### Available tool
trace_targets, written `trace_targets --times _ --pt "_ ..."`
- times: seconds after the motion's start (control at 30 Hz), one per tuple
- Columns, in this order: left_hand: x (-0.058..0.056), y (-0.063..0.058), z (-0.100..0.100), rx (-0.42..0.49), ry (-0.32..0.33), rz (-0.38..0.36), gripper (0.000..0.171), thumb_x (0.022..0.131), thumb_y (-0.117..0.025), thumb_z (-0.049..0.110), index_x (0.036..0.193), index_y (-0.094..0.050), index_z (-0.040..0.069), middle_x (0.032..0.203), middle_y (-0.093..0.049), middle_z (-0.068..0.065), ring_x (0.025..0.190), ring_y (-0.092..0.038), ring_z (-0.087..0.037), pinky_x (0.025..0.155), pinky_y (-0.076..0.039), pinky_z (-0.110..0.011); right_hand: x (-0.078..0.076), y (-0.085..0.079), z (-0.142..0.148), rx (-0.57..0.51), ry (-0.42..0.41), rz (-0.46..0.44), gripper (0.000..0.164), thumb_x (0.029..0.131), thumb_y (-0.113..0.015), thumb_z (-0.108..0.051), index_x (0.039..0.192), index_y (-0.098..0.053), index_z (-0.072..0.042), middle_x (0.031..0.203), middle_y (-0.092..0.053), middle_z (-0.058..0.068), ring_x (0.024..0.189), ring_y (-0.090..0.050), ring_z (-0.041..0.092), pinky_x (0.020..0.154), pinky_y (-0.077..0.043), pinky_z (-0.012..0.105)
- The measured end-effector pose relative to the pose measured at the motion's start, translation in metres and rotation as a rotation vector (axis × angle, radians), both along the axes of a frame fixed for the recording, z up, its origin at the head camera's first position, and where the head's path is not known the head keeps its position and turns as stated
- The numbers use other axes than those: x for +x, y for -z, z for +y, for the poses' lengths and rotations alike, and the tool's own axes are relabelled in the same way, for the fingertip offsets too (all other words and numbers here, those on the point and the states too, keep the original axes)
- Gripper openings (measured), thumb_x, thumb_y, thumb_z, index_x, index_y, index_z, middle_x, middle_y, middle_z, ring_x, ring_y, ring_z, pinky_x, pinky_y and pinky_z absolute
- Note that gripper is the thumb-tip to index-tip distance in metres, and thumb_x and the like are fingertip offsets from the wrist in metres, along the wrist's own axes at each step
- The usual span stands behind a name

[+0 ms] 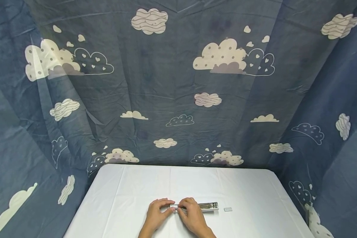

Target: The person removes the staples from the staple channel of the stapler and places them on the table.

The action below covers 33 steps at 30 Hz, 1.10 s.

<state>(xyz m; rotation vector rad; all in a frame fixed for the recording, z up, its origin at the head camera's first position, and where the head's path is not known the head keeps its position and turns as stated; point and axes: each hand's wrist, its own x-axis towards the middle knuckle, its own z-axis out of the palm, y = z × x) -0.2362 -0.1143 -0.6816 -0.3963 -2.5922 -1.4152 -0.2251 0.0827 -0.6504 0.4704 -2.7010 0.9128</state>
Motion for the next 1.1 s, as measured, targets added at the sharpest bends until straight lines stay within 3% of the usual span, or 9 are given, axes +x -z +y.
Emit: trace_targets --times 0.23,0.43,0.63,1.1 --pt "0.0004 -0.0009 0.0011 -0.015 -0.015 0.016 0.025 0.088 -0.079 0.041 0.111 -0.078 0.030 0.112 -0.078 0.011 0.123 -0.068 -0.032 0.111 -0.040 -0.069 -0.0027 0.0017 -0.0026 -0.051 0.015 0.012 0.004 0.087 -0.082 -0.019 0.089 -0.078 -0.019 0.100 -0.072 -0.009 0.099 -0.064 0.013 0.088 -0.058 0.036" --pt "-0.0004 -0.0015 0.0013 -0.008 -0.006 0.002 0.028 0.088 -0.077 0.045 0.111 -0.078 0.029 0.114 -0.078 0.010 0.123 -0.067 -0.033 0.111 -0.042 -0.067 -0.0035 -0.0005 -0.0044 -0.107 0.027 -0.023 0.008 0.086 -0.083 -0.021 0.089 -0.075 -0.022 0.102 -0.073 -0.010 0.102 -0.064 0.014 0.093 -0.058 0.042" --pt "0.0012 -0.0005 0.0017 0.002 -0.007 -0.035 0.029 0.088 -0.077 0.048 0.111 -0.078 0.030 0.118 -0.077 0.009 0.124 -0.066 -0.034 0.106 -0.047 -0.065 -0.0045 -0.0020 -0.0043 -0.110 0.011 -0.073 0.007 0.089 -0.081 -0.023 0.087 -0.074 -0.021 0.102 -0.073 -0.009 0.103 -0.064 0.016 0.094 -0.058 0.044" --pt "0.0012 -0.0016 0.0021 -0.001 -0.028 -0.039 0.029 0.087 -0.077 0.049 0.110 -0.079 0.031 0.121 -0.077 0.002 0.123 -0.066 -0.035 0.106 -0.048 -0.065 -0.0075 -0.0066 -0.0032 -0.107 -0.025 -0.105 0.011 0.091 -0.078 -0.025 0.082 -0.073 -0.023 0.108 -0.073 -0.006 0.108 -0.063 0.019 0.097 -0.056 0.044"
